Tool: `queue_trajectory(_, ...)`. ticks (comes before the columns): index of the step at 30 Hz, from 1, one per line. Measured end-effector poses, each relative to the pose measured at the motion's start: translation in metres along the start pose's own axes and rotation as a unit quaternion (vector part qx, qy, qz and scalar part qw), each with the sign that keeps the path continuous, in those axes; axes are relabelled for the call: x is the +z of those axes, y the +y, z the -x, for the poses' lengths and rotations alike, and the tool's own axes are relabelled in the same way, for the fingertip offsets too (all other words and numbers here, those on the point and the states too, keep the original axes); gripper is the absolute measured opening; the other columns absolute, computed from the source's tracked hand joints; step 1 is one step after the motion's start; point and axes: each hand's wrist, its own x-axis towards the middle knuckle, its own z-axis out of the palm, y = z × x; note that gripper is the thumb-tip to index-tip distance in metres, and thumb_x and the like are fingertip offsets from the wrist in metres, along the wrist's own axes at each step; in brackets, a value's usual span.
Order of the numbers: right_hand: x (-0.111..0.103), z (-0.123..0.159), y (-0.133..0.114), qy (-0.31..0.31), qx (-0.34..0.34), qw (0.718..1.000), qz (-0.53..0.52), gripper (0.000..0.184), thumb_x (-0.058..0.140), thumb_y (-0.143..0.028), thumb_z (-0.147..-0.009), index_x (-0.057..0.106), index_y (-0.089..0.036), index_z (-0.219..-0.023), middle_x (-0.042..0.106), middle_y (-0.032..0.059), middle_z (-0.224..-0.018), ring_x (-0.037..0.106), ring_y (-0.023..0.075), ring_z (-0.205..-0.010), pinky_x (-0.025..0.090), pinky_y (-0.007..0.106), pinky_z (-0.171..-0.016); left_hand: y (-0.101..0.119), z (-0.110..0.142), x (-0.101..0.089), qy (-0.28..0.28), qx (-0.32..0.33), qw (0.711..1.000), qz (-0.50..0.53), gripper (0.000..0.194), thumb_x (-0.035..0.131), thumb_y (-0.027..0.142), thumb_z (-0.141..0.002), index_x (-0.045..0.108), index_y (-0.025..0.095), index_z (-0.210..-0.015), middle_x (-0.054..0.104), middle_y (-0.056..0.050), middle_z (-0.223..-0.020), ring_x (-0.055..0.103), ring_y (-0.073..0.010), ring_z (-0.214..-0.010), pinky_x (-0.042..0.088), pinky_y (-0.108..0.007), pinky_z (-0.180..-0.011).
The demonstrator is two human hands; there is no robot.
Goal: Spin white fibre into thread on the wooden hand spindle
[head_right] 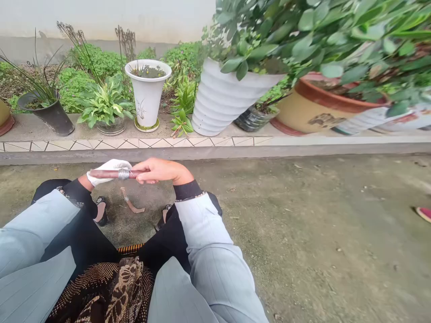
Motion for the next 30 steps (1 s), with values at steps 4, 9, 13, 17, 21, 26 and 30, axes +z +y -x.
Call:
queue_trajectory(4, -0.009, -0.008, 0.011, 0.222, 0.113, 0.966, 0.068, 0.028, 0.047, -0.036, -0.094, 0.061, -0.013, -0.086, 0.055, -0.0015, -0.063, 0.042, 0.007, -0.048, 0.034, 0.021, -0.051, -0.011, -0.007, 0.017, -0.048, -0.028, 0.998, 0.025, 0.041, 0.046, 0.05, -0.091, 0.063, 0.013, -0.087, 0.056, 0.0, -0.066, 0.043, -0.0097, -0.055, 0.037, -0.022, -0.056)
queue_trajectory(9, -0.001, -0.022, 0.046, 0.268, 0.276, 0.859, 0.337, 0.029, 0.048, -0.036, -0.096, 0.066, -0.014, -0.099, 0.071, 0.0116, -0.093, 0.063, 0.019, -0.082, 0.04, 0.027, -0.069, -0.019, -0.008, 0.028, -0.11, -0.01, 0.986, -0.122, 0.034, 0.044, 0.041, -0.093, 0.065, 0.015, -0.085, 0.065, -0.002, -0.079, 0.054, -0.0118, -0.067, 0.041, -0.022, -0.067)
queue_trajectory(13, 0.019, -0.03, 0.048, 0.022, 0.319, 0.858, 0.402, 0.024, 0.056, -0.028, -0.09, 0.069, -0.015, -0.104, 0.071, 0.0145, -0.105, 0.065, 0.0226, -0.091, 0.039, 0.028, -0.068, -0.005, -0.003, 0.02, -0.087, -0.004, 0.966, -0.245, 0.032, 0.043, 0.038, -0.092, 0.067, 0.018, -0.085, 0.068, -0.001, -0.081, 0.057, -0.0132, -0.07, 0.04, -0.022, -0.069)
queue_trajectory(17, 0.031, -0.027, 0.039, -0.15, 0.207, 0.931, 0.263, 0.014, 0.058, -0.021, -0.083, 0.071, -0.018, -0.089, 0.07, 0.003, -0.079, 0.057, 0.0131, -0.068, 0.033, 0.024, -0.059, 0.003, -0.002, 0.01, -0.056, -0.003, 0.962, -0.267, 0.032, 0.042, 0.039, -0.091, 0.067, 0.019, -0.085, 0.069, -0.001, -0.082, 0.057, -0.0141, -0.072, 0.04, -0.022, -0.069)
queue_trajectory(21, 0.025, -0.014, 0.034, -0.067, 0.092, 0.975, 0.191, 0.011, 0.058, -0.023, -0.082, 0.067, -0.016, -0.083, 0.064, -0.0008, -0.072, 0.049, 0.0102, -0.062, 0.03, 0.024, -0.058, -0.006, -0.004, 0.008, -0.029, 0.0, 0.981, -0.192, 0.033, 0.044, 0.042, -0.089, 0.064, 0.016, -0.083, 0.066, -0.003, -0.081, 0.055, -0.0144, -0.072, 0.042, -0.024, -0.07)
queue_trajectory(26, 0.011, -0.006, 0.036, 0.246, 0.087, 0.962, 0.08, 0.023, 0.049, -0.034, -0.088, 0.062, -0.015, -0.086, 0.062, 0.0002, -0.073, 0.048, 0.0096, -0.058, 0.034, 0.023, -0.059, -0.022, -0.005, 0.022, -0.008, -0.036, 0.998, -0.046, 0.039, 0.042, 0.047, -0.092, 0.061, 0.013, -0.087, 0.055, 0.0, -0.066, 0.047, -0.0113, -0.058, 0.039, -0.022, -0.058)
queue_trajectory(30, 0.0, -0.007, 0.05, 0.392, 0.207, 0.879, 0.178, 0.027, 0.046, -0.034, -0.093, 0.063, -0.014, -0.095, 0.066, 0.0061, -0.081, 0.055, 0.0149, -0.066, 0.037, 0.026, -0.064, -0.02, -0.004, 0.034, -0.065, -0.034, 0.992, -0.102, 0.034, 0.044, 0.044, -0.092, 0.064, 0.016, -0.088, 0.063, -0.001, -0.076, 0.052, -0.0115, -0.064, 0.041, -0.022, -0.064)
